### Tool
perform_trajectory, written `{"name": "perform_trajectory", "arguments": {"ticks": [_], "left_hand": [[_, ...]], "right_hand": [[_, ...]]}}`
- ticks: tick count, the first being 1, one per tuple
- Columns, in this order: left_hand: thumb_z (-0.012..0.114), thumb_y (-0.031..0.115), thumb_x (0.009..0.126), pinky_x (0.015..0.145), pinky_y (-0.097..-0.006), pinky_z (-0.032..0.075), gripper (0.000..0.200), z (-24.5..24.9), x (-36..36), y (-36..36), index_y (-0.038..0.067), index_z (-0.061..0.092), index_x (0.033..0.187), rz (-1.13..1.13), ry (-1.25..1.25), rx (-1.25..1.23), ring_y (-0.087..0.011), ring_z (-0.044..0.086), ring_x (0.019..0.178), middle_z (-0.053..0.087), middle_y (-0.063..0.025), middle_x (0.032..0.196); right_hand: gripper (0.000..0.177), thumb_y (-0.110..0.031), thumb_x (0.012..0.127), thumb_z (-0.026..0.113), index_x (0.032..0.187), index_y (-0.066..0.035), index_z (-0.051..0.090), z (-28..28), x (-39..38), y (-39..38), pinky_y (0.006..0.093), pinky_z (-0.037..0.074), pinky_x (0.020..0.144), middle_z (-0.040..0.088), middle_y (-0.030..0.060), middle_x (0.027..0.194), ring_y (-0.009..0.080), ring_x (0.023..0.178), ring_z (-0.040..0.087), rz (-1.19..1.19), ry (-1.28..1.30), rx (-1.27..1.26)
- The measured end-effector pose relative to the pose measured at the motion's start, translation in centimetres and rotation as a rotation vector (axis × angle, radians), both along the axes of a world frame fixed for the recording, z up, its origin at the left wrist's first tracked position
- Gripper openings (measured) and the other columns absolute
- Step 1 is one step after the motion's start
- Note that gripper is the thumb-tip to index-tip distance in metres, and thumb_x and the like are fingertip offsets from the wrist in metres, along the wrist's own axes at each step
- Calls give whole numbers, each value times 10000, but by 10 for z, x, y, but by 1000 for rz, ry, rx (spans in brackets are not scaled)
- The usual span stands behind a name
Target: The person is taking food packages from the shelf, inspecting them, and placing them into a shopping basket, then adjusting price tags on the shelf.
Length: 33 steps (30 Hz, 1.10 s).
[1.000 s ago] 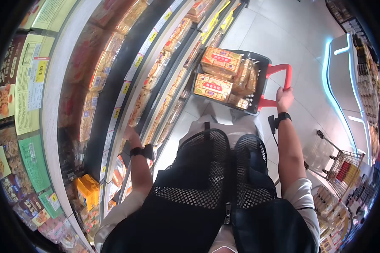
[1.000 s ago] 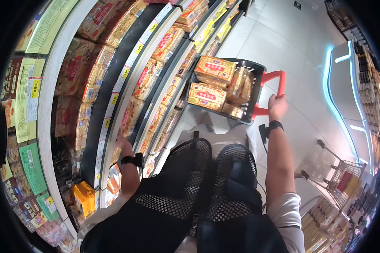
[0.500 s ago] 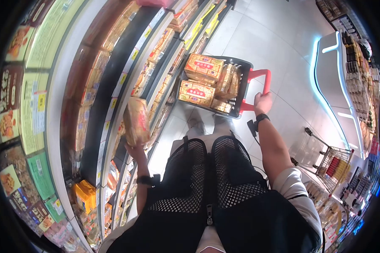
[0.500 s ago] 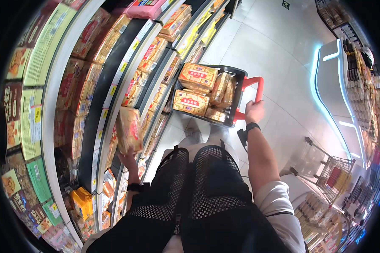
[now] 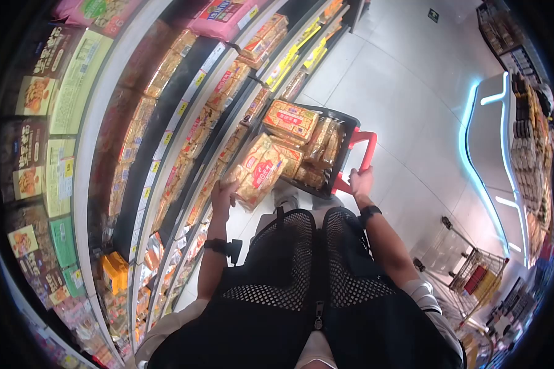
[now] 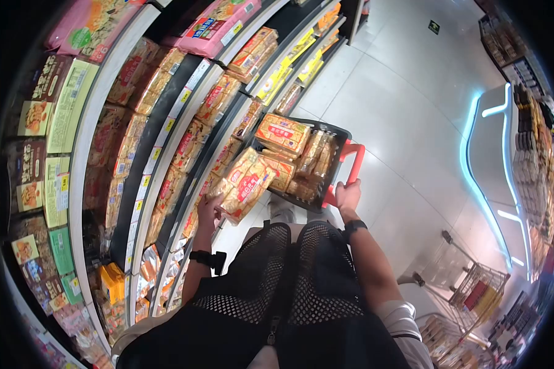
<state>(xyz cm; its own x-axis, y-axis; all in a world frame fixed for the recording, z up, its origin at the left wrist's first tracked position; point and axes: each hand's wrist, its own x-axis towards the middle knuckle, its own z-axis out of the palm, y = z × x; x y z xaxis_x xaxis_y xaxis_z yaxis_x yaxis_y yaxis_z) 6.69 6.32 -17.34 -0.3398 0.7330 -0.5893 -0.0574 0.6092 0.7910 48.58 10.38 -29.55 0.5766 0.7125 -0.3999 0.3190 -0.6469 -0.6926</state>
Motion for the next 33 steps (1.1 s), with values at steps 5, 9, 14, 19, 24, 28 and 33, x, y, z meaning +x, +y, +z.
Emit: {"name": "perform_trajectory", "arguments": {"ticks": [5,9,14,19,24,28,33], "left_hand": [[592,155,819,602,-279,550,363,86,30,38,13,578,1152,10,-301,208,-162,665,739,669,-83,938],[558,184,864,800,-359,563,383,134,63,49,0,558,1201,151,-660,143,-221,679,908,675,-117,1029],[516,302,967,1017,-353,452,476,140,90,40,1,460,1332,-66,-633,633,-233,538,1198,517,-150,1328],[508,309,979,1055,-358,416,522,175,114,60,15,403,1397,-391,-1050,877,-230,484,1257,459,-144,1391],[495,278,989,1047,-358,429,492,97,62,57,17,404,1396,27,-773,444,-227,505,1235,480,-139,1376],[505,264,974,1073,-372,404,481,159,92,36,24,418,1381,-72,-562,563,-223,511,1229,476,-149,1374],[611,354,818,956,-301,465,701,192,121,23,-45,423,1362,-453,-581,730,-188,568,1127,581,-153,1251]], "right_hand": [[903,-176,656,756,1403,0,279,102,9,20,537,309,1080,216,257,1475,458,1340,244,619,-306,301],[962,-57,614,780,1453,-133,317,213,-6,72,511,368,1057,106,249,1533,487,1339,276,1036,-88,830],[849,-135,624,849,1367,-79,440,294,-5,108,408,427,1013,439,200,1405,345,1246,489,1119,427,965],[708,-133,656,836,1277,-17,515,312,12,104,343,453,972,595,135,1246,235,1127,587,1049,424,769],[648,-139,673,830,1237,3,545,315,3,108,334,459,964,597,114,1248,213,1103,597,1009,463,804],[641,-128,694,813,1257,0,535,326,0,110,340,457,969,597,127,1246,215,1112,593,1033,505,823],[616,-105,760,777,1305,-7,506,322,-23,119,359,416,1021,571,131,1273,242,1191,539,810,858,841]]}}
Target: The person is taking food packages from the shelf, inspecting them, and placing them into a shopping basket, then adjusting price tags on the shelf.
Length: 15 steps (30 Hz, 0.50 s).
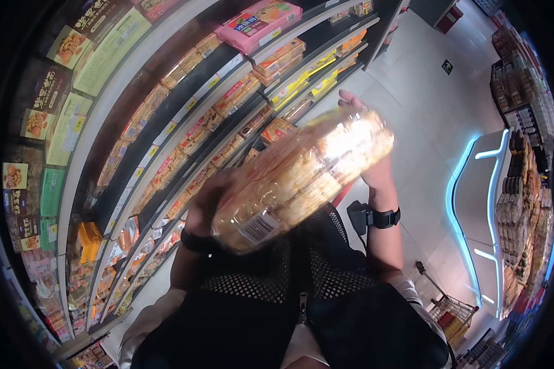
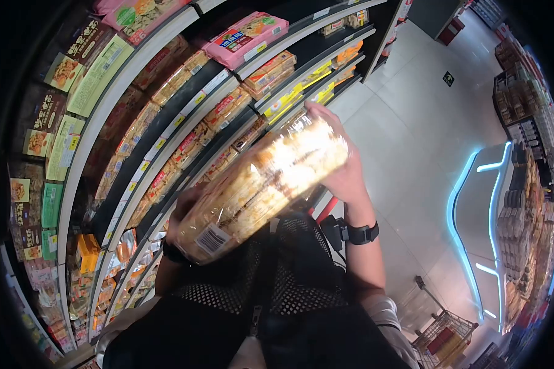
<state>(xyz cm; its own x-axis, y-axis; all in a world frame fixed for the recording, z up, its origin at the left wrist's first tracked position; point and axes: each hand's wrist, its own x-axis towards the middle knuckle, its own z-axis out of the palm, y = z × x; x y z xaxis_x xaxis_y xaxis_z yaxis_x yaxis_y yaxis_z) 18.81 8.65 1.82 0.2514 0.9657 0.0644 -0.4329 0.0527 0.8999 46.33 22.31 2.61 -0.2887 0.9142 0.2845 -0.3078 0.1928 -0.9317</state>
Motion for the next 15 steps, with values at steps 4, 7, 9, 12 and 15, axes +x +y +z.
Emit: {"name": "perform_trajectory", "arguments": {"ticks": [4,7,9,12,15], "left_hand": [[760,-52,623,975,-313,462,889,-41,20,45,20,358,1413,-256,-149,-282,-168,569,1143,592,-95,1262],[704,122,818,1015,-354,441,727,-59,56,67,59,315,1429,-230,-228,273,-179,496,1227,492,-94,1348],[636,301,908,1043,-365,411,668,-38,67,58,75,298,1438,-178,-291,66,-175,449,1267,434,-85,1388],[576,446,936,1059,-384,386,646,-47,68,52,90,338,1420,-82,-268,78,-174,441,1269,431,-64,1389],[562,432,949,1052,-387,395,588,-50,60,57,81,388,1387,-55,-235,114,-180,457,1258,462,-73,1365]], "right_hand": [[498,-293,973,531,1375,-10,447,16,-32,-5,386,280,1117,456,173,1388,290,1337,385,63,-190,269],[652,-488,960,449,1401,-9,415,54,-31,-32,406,253,1126,415,197,1428,338,1339,380,333,-164,169],[844,-423,729,732,1396,-7,423,64,-20,-35,424,352,1068,455,192,1394,366,1278,454,363,-330,408],[778,-126,611,796,1326,-36,502,89,-24,-54,418,443,975,583,156,1225,352,1108,563,163,-678,562],[702,-71,603,754,1273,-39,548,88,-31,-60,410,477,918,610,139,1160,342,1020,582,61,-714,583]]}}
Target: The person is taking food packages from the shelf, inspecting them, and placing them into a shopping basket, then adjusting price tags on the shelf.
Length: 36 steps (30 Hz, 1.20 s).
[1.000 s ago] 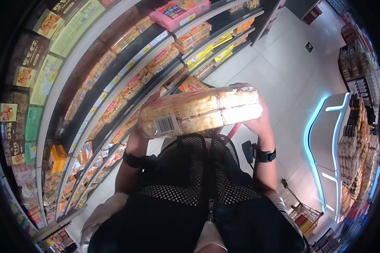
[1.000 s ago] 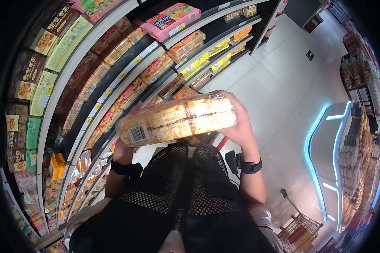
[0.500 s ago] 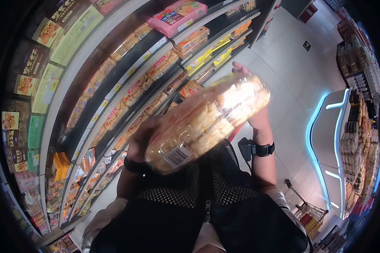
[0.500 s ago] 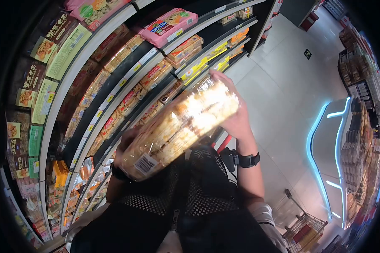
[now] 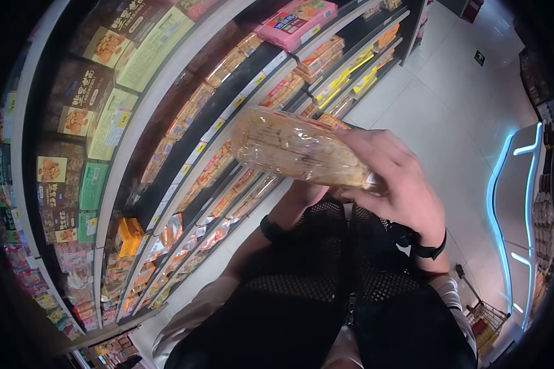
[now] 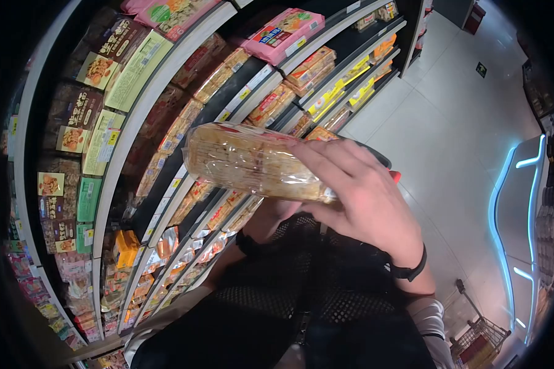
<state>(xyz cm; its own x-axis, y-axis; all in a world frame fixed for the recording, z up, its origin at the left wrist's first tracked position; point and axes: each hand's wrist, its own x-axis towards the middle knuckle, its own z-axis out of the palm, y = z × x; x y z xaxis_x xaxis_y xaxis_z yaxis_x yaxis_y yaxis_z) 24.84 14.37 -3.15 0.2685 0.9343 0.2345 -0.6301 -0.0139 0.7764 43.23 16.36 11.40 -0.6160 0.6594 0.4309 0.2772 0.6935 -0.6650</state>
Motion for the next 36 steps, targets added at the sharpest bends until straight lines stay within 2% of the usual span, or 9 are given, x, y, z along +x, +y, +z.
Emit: {"name": "perform_trajectory", "arguments": {"ticks": [7,12,15,17,20,26,28,32,36], "left_hand": [[649,340,909,1041,-393,418,622,-8,-18,-19,57,376,1390,137,-92,-103,-195,460,1263,448,-89,1382],[740,-26,710,925,-360,502,555,-19,-77,-42,-24,548,1231,277,92,-164,-209,618,1044,639,-123,1156],[785,32,704,916,-328,497,575,-38,-132,-62,-35,524,1213,261,552,-330,-171,596,1065,620,-118,1172],[767,-1,706,885,-354,523,654,-74,-167,-79,-8,448,1277,632,947,-200,-203,586,1101,573,-136,1217],[710,72,672,940,-466,402,561,-92,-234,-107,56,507,1195,749,1840,22,-336,548,1042,580,-146,1085],[595,56,739,1009,-541,292,451,-149,-361,-153,77,524,1185,776,2159,-188,-343,473,1178,552,-143,1177],[621,117,794,1002,-539,342,423,-172,-394,-158,64,541,1206,960,2307,-120,-371,500,1189,563,-185,1227],[649,339,854,858,-508,473,414,-229,-461,-148,16,622,1112,758,2228,-370,-441,603,963,632,-251,1050],[592,351,887,851,-509,489,366,-280,-506,-130,20,649,1033,1121,2371,65,-407,619,970,658,-204,1032]], "right_hand": [[658,-42,624,736,1259,-44,566,-5,-13,-6,410,480,908,619,134,1169,333,1011,589,17,40,37],[678,-67,671,736,1313,-40,518,-55,-34,0,412,478,902,622,168,1159,358,1000,602,36,66,-142],[634,-142,730,713,1324,-54,510,-123,-37,10,413,502,793,651,238,970,369,850,641,87,-336,-399],[610,-172,749,704,1320,-66,518,-166,-37,2,416,504,770,651,246,925,365,820,648,95,-451,-407],[552,-232,793,684,1301,-77,536,-223,-37,-22,421,505,785,661,237,935,368,854,646,69,-554,-598],[542,-329,832,685,1296,-91,538,-290,-31,-86,431,493,881,666,225,1028,368,1006,627,-202,-665,-815],[553,-334,830,688,1302,-90,535,-303,-34,-107,426,490,895,658,228,1054,361,1023,623,-279,-734,-831],[575,-339,821,697,1304,-72,534,-311,-38,-148,418,491,914,650,218,1106,344,1042,625,-430,-727,-890],[537,-328,812,704,1259,-61,569,-311,-34,-182,420,508,887,677,205,1040,344,998,647,-526,-719,-969]]}}
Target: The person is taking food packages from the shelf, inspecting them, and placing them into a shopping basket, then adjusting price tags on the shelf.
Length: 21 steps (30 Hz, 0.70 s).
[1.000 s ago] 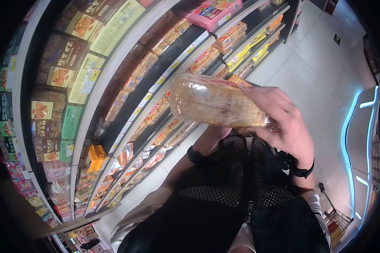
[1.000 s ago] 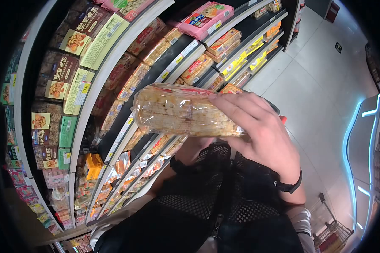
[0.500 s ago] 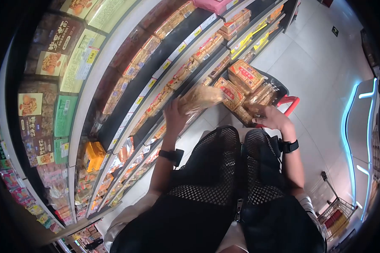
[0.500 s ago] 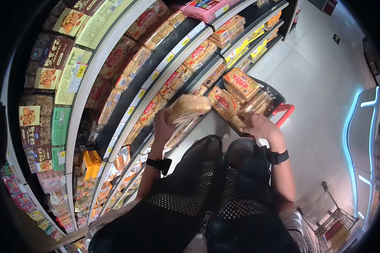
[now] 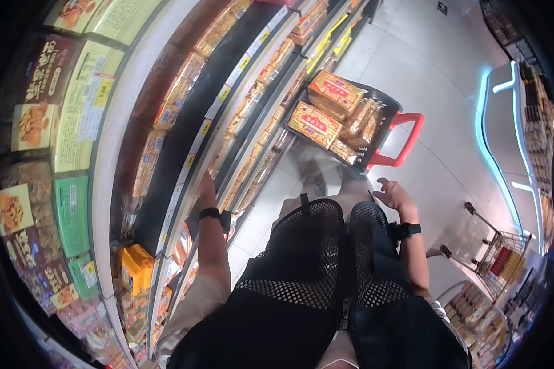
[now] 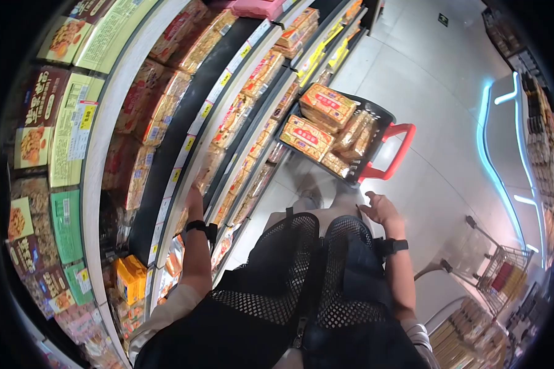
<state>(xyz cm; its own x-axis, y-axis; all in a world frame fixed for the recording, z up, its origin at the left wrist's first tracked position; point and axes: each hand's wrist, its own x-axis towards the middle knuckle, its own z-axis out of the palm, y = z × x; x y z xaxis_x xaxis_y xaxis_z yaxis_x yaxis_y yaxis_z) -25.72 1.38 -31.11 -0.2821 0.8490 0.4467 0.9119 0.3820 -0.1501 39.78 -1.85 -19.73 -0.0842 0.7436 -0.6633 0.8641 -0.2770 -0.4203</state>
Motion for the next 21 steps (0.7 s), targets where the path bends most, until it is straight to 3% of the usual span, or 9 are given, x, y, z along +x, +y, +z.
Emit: {"name": "perform_trajectory", "arguments": {"ticks": [9,11,17,19,21], "left_hand": [[582,334,893,851,-513,492,340,-13,-16,-6,28,655,1023,81,-395,91,-405,623,970,662,-201,1021],[580,330,895,850,-513,493,334,-19,-20,-9,30,656,1020,54,-456,139,-405,623,970,663,-201,1019],[574,318,899,850,-516,495,318,-40,-47,-8,35,660,1014,-198,-730,355,-404,625,971,666,-199,1011],[570,292,895,902,-504,483,328,-38,-39,-4,43,652,1093,59,-270,-100,-412,611,1012,646,-244,1034],[594,287,871,963,-519,430,409,55,48,14,21,587,1181,329,-483,-302,-422,562,1088,606,-262,1107]], "right_hand": [[496,-313,814,688,1237,-75,584,5,20,-42,432,502,904,683,193,1030,351,1020,635,-107,-153,-75],[482,-297,813,687,1210,-39,595,7,25,-44,419,514,861,696,182,975,341,951,659,-113,-134,-46],[492,-306,823,665,1240,-59,581,23,42,-25,420,497,907,686,190,1026,339,1013,637,-136,-128,-105],[499,-307,826,659,1261,-78,572,20,55,-18,426,482,944,677,197,1060,345,1065,616,-138,-123,-138],[502,-308,827,656,1264,-78,569,9,71,-16,429,481,942,677,200,1055,353,1062,616,-84,-124,-105]]}}
